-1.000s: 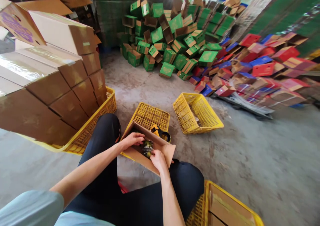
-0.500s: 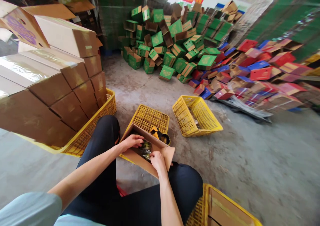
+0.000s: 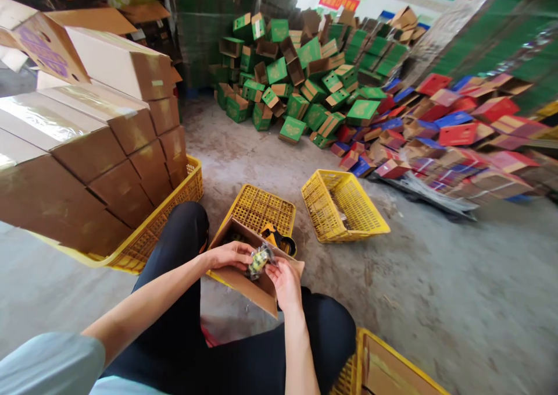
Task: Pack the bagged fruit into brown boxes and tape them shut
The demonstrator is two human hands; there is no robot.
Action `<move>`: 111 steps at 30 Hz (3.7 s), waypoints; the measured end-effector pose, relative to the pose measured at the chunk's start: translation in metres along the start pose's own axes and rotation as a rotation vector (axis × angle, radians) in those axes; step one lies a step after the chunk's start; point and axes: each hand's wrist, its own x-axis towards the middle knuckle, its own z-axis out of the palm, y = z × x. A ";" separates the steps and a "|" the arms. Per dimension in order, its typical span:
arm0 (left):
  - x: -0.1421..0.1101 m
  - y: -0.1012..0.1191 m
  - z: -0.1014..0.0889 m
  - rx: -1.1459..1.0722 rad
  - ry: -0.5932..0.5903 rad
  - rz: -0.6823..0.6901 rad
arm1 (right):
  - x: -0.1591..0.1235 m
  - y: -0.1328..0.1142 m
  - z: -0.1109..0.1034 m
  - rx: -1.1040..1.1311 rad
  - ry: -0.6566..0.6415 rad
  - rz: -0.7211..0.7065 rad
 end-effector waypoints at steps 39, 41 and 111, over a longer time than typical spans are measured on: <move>0.011 -0.004 -0.006 -0.133 0.180 -0.164 | 0.002 0.007 0.007 -0.107 0.076 -0.095; 0.012 -0.005 -0.007 -0.157 0.187 -0.222 | 0.001 0.006 0.008 -0.132 0.043 -0.144; 0.006 -0.005 -0.008 -0.149 0.152 -0.006 | -0.006 -0.003 0.009 -0.300 -0.131 -0.228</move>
